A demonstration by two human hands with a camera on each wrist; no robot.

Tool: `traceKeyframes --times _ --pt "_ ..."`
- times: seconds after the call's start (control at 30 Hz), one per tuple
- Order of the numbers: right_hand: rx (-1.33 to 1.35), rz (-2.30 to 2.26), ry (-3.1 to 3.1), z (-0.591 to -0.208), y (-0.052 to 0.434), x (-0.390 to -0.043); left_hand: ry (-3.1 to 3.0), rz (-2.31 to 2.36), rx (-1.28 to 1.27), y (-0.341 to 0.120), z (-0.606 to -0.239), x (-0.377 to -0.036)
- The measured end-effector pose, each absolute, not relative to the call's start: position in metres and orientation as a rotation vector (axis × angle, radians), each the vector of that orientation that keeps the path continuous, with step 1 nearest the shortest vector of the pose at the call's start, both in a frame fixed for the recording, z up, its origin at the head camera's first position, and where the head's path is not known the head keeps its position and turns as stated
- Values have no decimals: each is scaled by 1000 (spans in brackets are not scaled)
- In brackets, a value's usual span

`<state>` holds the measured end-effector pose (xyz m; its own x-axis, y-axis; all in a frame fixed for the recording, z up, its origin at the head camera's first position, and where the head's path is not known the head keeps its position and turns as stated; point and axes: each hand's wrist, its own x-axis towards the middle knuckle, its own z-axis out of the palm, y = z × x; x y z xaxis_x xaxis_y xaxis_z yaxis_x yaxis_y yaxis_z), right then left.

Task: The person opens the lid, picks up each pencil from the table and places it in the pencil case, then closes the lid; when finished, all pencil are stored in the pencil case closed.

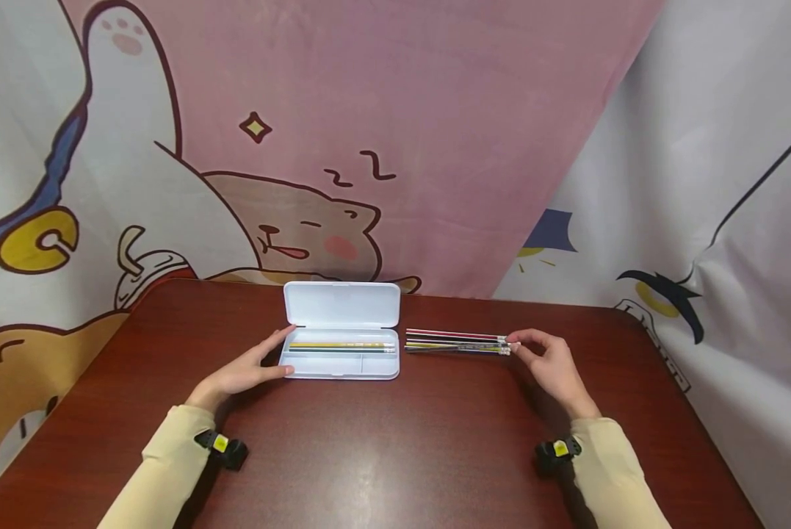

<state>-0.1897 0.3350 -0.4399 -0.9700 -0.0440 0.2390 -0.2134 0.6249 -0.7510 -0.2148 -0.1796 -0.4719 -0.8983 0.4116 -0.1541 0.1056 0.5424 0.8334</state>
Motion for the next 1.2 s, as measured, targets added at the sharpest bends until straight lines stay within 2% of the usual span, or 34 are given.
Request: traceKeyframes --times 0.33,1.2 --pt "104 1424 -2527 -432 308 -198 2454 1307 434 -181 -469 -214" --pt "92 1643 -2467 -458 196 -225 2459 1286 406 -177 -470 -213"
